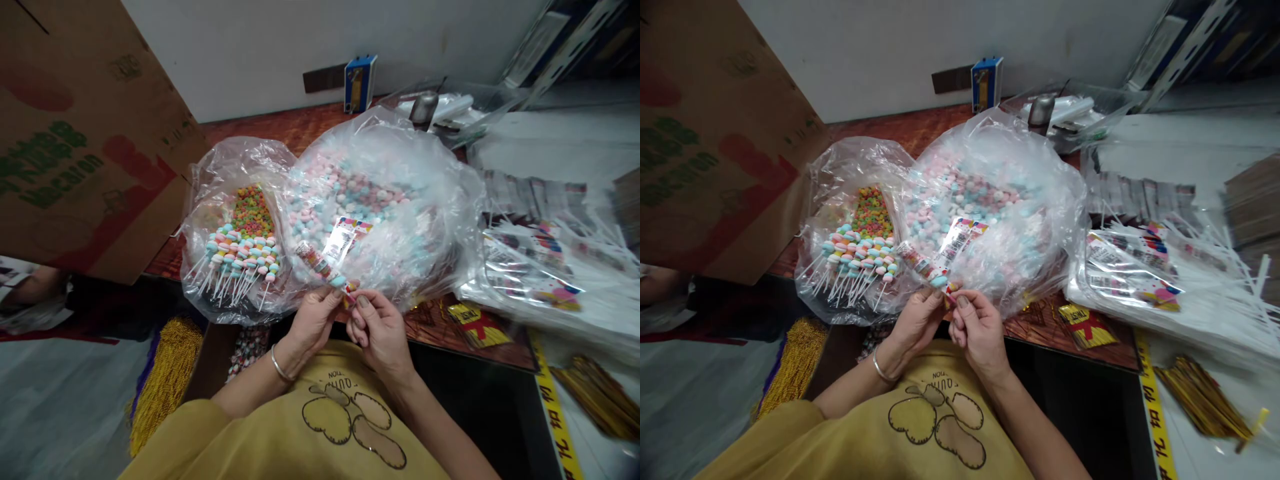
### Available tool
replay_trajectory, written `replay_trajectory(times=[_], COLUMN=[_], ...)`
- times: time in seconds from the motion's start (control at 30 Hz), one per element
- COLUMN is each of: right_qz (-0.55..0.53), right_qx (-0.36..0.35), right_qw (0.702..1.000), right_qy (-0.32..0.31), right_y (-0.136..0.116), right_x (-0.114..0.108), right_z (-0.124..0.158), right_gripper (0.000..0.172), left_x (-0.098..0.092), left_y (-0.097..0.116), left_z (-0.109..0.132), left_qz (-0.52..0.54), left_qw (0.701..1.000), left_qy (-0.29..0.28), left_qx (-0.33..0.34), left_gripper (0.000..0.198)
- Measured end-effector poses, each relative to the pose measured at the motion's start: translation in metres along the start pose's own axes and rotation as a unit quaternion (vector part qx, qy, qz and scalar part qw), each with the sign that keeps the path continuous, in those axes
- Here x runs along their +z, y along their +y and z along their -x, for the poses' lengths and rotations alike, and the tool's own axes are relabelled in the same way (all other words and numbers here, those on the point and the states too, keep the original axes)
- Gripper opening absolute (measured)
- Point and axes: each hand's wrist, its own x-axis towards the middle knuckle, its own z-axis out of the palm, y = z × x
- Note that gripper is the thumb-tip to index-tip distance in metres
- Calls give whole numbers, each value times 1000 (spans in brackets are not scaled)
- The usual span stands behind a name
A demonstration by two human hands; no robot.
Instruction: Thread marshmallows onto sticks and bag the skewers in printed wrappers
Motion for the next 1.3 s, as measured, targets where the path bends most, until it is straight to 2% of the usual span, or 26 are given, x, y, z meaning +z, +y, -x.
replay_trajectory(times=[0.07, 0.13, 0.2, 0.27, 0.33, 0.43, 0.5, 0.57, 0.63, 0.7, 0.8, 0.87, 0.9, 0.97, 1.0, 1.03, 1.1, 1.17, 1.23, 1.3], right_qz=[-86, -137, -165, -165, -129, -2, 47, 7, -76, -135, -152, -97, -37, 144, 254, 363, 540, 675, 770, 817], right_qx=[77, 140, 179, 195, 170, 57, 5, 23, 94, 178, 260, 260, 239, 151, 91, 31, -44, -38, 13, 55], right_qw=[993, 979, 967, 963, 974, 998, 999, 1000, 991, 968, 937, 945, 957, 972, 960, 931, 840, 732, 630, 569], right_qy=[-34, -62, -81, -90, -75, -6, 23, 6, -52, -117, -179, -175, -161, -110, -74, -30, 38, 90, 99, 77], right_y=[-2, -3, -1, 1, 5, 11, 12, 12, 12, 12, 15, 13, 10, -3, -12, -22, -44, -63, -75, -79], right_x=[4, 5, 4, 2, -2, -4, -3, -2, -3, -5, -9, -12, -16, -29, -39, -52, -82, -112, -134, -143], right_z=[2, 3, 2, 1, 0, 1, 3, 4, 4, 4, 5, 6, 7, 13, 16, 21, 30, 39, 44, 45], right_gripper=[24, 26, 28, 31, 34, 35, 35, 38, 42, 43, 47, 51, 51, 44, 36, 28, 22, 18, 18, 19], left_x=[-6, -12, -16, -16, -14, -10, -10, -14, -22, -31, -37, -35, -33, -28, -26, -25, -24, -25, -27, -29], left_y=[-1, -1, 0, 2, 2, -1, -3, -3, -1, 2, 6, 7, 8, 12, 15, 19, 28, 35, 37, 35], left_z=[-5, -9, -11, -11, -12, -12, -12, -11, -11, -12, -13, -10, -9, -5, -3, -1, 2, 3, 3, 3], left_qz=[11, 15, 12, -2, -20, -47, -61, -68, -74, -98, -146, -180, -196, -220, -224, -223, -216, -226, -254, -286], left_qw=[1000, 1000, 1000, 1000, 1000, 995, 994, 997, 995, 983, 968, 967, 968, 969, 969, 970, 971, 969, 964, 955], left_qy=[14, 0, -23, -21, 10, 63, 63, 23, -46, -120, -185, -175, -157, -113, -92, -71, -32, -9, -11, -29], left_qx=[-1, -11, -17, -10, 13, 59, 64, 28, -40, -96, -86, -45, -22, 23, 44, 67, 96, 96, 82, 67], left_gripper=[40, 45, 47, 41, 35, 33, 33, 34, 35, 40, 38, 32, 29, 24, 22, 21, 21, 23, 25, 27])
